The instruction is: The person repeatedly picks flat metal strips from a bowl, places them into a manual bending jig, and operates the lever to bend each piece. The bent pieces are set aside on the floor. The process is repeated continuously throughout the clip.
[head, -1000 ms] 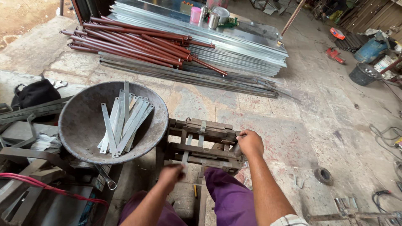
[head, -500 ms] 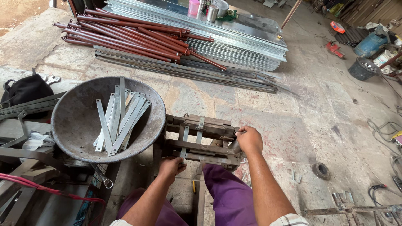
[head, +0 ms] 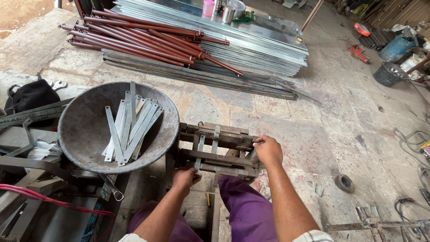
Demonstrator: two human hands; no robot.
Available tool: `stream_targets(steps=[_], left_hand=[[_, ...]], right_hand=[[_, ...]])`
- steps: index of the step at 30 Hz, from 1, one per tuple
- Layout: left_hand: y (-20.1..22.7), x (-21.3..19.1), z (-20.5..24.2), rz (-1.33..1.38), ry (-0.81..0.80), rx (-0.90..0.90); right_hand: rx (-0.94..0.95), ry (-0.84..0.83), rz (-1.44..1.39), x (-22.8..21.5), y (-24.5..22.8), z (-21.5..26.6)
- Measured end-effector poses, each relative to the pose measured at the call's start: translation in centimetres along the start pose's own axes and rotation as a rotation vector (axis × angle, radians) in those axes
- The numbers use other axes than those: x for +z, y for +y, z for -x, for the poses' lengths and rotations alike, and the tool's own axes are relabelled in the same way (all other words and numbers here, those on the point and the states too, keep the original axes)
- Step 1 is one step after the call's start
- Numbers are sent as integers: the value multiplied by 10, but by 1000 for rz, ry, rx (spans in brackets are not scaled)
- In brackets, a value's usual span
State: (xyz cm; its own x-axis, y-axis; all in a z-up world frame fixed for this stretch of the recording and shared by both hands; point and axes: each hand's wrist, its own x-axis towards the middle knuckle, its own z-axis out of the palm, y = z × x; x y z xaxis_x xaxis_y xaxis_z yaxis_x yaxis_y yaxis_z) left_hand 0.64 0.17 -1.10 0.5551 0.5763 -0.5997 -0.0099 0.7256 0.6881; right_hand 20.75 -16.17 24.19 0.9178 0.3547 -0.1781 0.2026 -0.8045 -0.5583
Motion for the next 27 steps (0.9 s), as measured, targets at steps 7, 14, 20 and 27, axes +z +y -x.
stream_targets(steps=[7,14,20,27], left_hand=[[1,5,3,36,7,12],[2,5,8,51,-18,28],[4,-12,18,-309,90,186],[18,-10,71,-805,-65,619]], right_hand=[[-43,29,25,13,25,12],[-102,88,161,23,47,23],[-279,154,197,78,128,60],[-404,360,196,124,161,75]])
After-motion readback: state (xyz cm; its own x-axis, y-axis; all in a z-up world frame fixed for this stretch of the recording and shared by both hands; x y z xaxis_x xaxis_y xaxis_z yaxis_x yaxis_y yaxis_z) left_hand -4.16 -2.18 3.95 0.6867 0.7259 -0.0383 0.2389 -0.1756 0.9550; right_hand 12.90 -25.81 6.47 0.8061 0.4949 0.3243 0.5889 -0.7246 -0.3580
